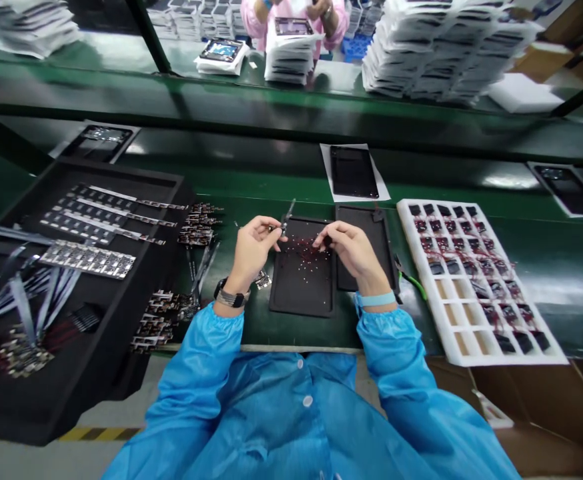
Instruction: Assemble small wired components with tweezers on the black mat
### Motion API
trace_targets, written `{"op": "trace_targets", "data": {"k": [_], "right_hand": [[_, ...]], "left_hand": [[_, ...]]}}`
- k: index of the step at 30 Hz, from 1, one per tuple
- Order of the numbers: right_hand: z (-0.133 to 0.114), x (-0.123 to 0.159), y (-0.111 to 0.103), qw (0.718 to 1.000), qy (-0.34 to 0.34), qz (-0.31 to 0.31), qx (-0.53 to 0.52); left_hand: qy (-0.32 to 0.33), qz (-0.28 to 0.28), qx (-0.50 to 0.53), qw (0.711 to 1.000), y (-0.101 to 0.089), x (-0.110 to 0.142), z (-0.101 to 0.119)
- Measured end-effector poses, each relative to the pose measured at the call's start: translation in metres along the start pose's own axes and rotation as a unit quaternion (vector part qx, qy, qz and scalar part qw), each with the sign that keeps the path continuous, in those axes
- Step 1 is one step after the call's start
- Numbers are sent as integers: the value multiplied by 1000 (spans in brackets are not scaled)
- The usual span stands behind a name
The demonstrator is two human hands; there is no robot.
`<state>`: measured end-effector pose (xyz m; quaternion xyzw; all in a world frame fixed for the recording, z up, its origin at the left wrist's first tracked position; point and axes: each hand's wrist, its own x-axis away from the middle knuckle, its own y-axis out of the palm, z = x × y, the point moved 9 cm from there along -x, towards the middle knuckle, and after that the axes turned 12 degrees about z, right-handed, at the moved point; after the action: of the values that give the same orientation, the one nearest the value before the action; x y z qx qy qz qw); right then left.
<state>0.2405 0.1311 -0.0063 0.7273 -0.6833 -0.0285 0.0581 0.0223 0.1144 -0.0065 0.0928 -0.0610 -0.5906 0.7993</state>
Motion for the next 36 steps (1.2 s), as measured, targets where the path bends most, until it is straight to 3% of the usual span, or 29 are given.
{"op": "trace_targets", "data": {"k": [4,10,22,31,36], "right_hand": [[10,9,23,995,56,-27,-75],[23,15,37,995,69,-69,-10],[17,17,28,999,19,-4,42],[10,18,32,992,-36,-26,119],[16,19,34,992,-10,-47,116]], "left_hand": [[2,12,-1,1000,0,3,2],[-5,-2,-5,1000,6,8,-1],[-33,4,4,999,10,15,-7],[-29,4,-29,999,12,18,-5],[-24,5,-33,999,10,18,-6]]}}
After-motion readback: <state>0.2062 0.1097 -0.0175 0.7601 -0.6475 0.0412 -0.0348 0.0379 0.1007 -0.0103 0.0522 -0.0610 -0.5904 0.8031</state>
